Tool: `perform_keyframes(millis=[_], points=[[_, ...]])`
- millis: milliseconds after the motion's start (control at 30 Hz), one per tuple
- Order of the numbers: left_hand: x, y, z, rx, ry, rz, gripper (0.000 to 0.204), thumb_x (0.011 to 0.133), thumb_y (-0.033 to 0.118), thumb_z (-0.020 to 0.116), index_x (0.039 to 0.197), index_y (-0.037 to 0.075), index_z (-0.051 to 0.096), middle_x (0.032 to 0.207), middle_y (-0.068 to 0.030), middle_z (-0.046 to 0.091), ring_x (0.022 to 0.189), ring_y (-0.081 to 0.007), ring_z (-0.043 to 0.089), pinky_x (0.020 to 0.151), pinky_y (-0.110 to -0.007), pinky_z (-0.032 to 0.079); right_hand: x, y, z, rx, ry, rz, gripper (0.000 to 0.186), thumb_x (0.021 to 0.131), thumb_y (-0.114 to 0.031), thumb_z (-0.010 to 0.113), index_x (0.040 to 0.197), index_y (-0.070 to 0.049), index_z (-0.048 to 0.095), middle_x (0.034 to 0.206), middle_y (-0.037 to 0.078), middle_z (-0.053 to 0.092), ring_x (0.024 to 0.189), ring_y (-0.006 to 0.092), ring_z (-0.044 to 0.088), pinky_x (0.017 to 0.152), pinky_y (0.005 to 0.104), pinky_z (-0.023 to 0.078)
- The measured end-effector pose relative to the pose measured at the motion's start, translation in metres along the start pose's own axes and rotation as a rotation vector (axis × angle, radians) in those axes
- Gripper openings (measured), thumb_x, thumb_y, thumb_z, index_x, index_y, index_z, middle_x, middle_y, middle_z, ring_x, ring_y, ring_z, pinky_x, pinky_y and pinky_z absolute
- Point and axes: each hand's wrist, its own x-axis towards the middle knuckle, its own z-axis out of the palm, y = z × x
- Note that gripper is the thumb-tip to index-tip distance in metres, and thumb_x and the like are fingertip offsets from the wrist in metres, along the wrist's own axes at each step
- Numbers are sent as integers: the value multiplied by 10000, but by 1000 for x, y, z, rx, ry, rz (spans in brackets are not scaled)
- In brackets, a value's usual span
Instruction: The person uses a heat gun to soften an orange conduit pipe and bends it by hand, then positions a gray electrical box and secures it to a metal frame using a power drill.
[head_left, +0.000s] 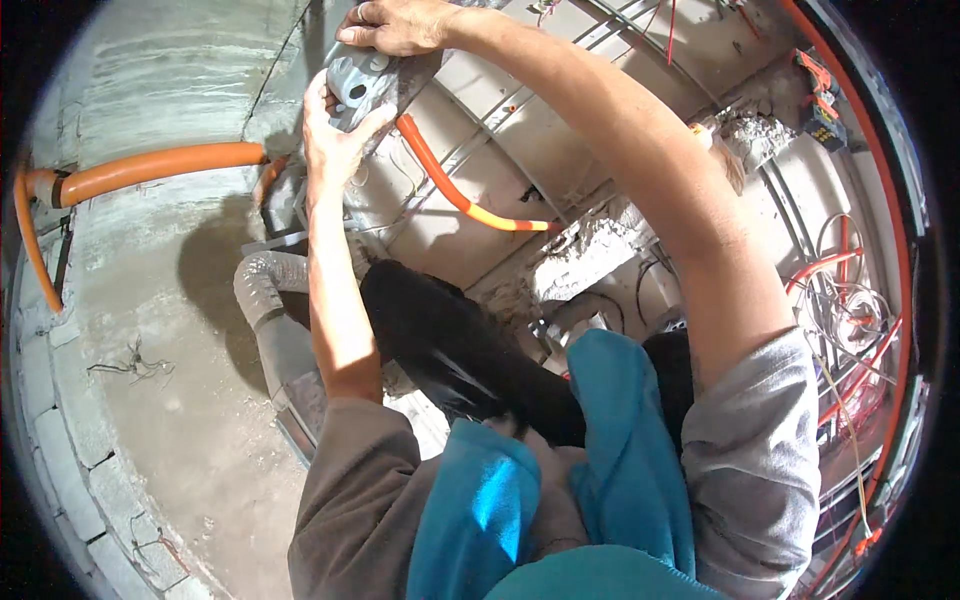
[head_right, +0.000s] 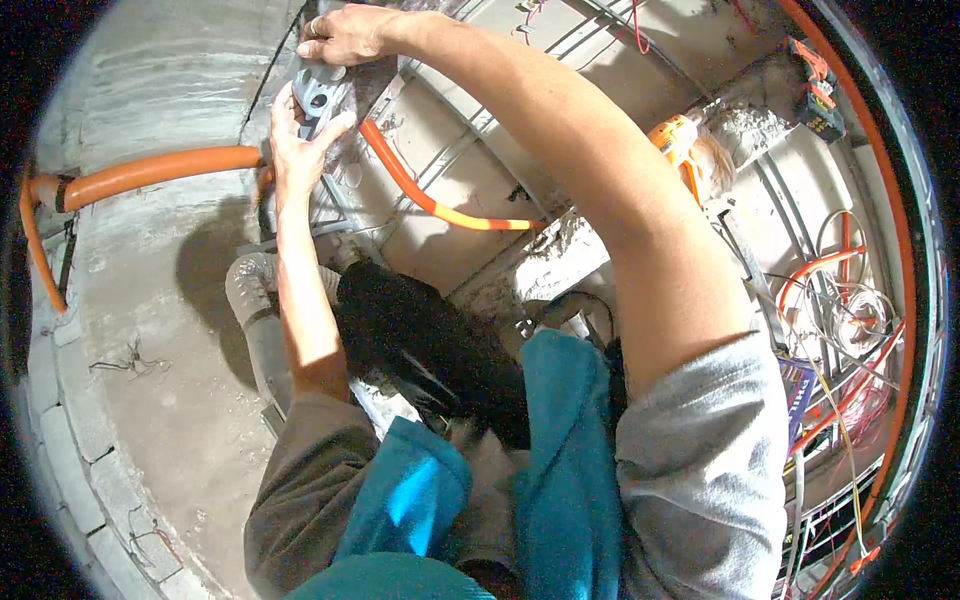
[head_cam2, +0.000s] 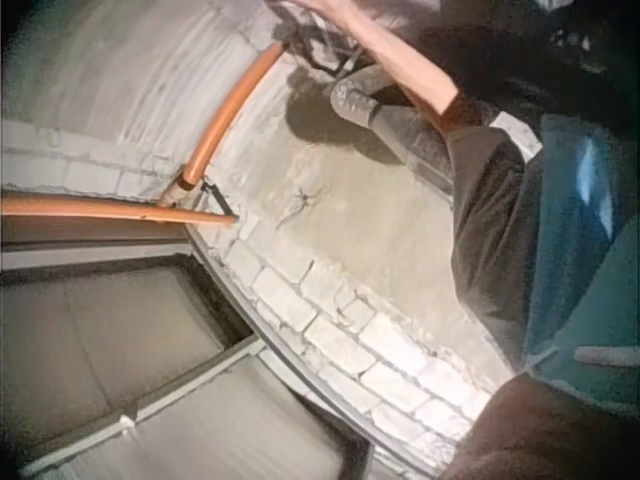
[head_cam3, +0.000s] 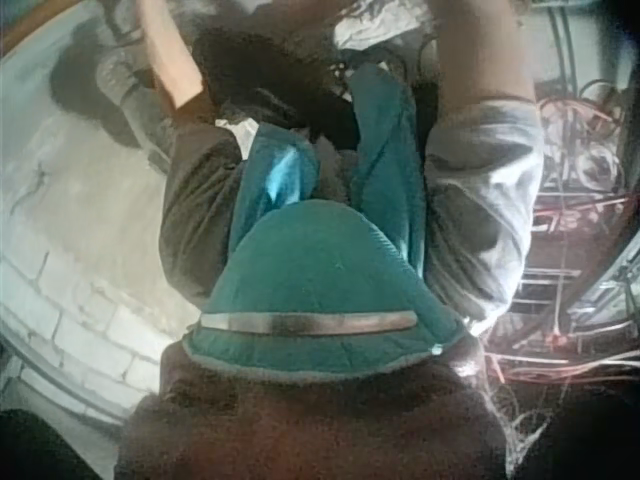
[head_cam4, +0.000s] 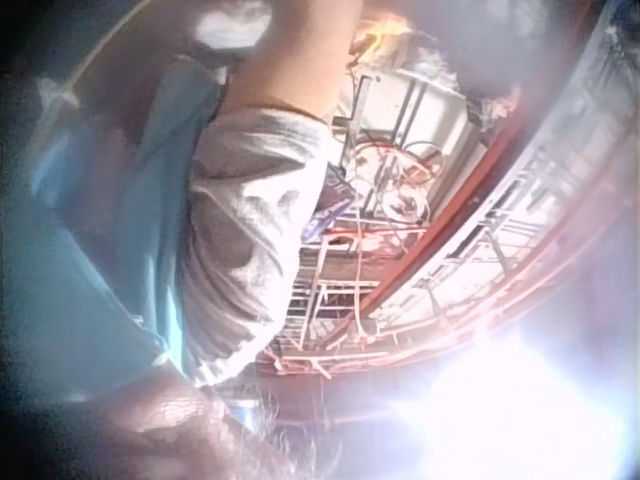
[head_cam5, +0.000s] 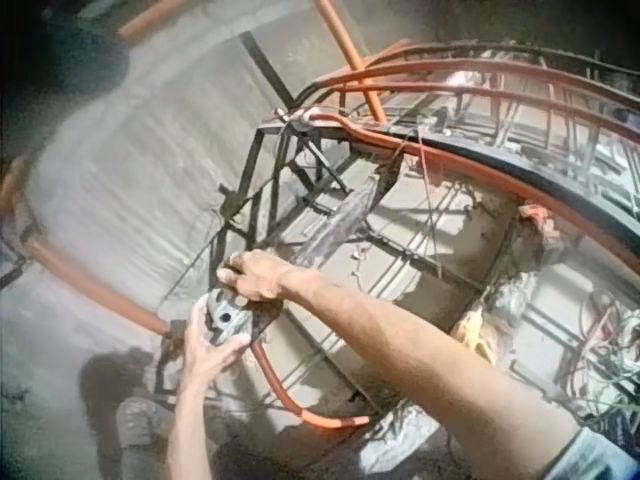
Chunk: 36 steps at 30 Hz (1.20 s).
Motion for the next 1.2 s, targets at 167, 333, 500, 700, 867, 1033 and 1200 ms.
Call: perform_keyframes(millis=[167,333,500,700,867,1033,1200], points=[[-1,1,0,26,-28,-6,969,693,255,969,1449,-40,439,1282,-189,618,1155,-254,614,1025,-402,496,-5,0,-1,-20,-4,11,459,1015,-437,530,1208,-57,701,1062,225,742,1073,417,687,935,494,528],[0,2,-1,-26,-15,0,977,705,247,962,1466,-37,419,1305,-196,602,1165,-259,607,1034,-402,486,-13,-8,-13,80,-27,-53,436,1015,-412,530,1207,-60,701,1078,191,752,1068,402,693,933,484,531],[2,9,0,86,-34,-28,1010,713,247,959,1484,-54,379,1330,-215,575,1226,-275,571,1056,-405,471,-2,5,-3,1,20,-90,483,996,-442,562,1179,-16,700,1080,256,726,1067,427,684,919,493,531],[-9,5,-8,88,-2,-19,1310,582,309,1025,1591,37,235,1485,-269,428,1360,-348,471,1146,-473,393,6,0,7,-87,-43,-81,504,989,-451,592,1159,15,686,1068,283,713,1024,426,688,887,486,536],[-5,-10,-8,-111,-4,-189,1160,772,561,868,1585,16,246,1509,-253,400,1397,-370,430,1171,-490,355,8,22,8,-95,-25,-129,493,991,-493,570,1279,-110,682,1197,199,714,1126,385,673,1003,456,508],[0,-23,-24,-533,89,-601,926,1010,734,381,1581,8,316,1609,-183,355,1460,-298,363,1215,-431,256,-2,-27,-6,134,-71,169,374,998,-372,625,1179,-49,676,1011,184,721,956,272,691,830,403,527],[-37,-55,-21,-1145,354,-1097,936,970,718,506,1532,-17,365,1504,-212,481,1312,-370,527,1067,-519,460,9,-21,-13,71,-177,322,320,1001,-336,623,1159,-66,686,939,162,708,871,280,687,788,436,529]])
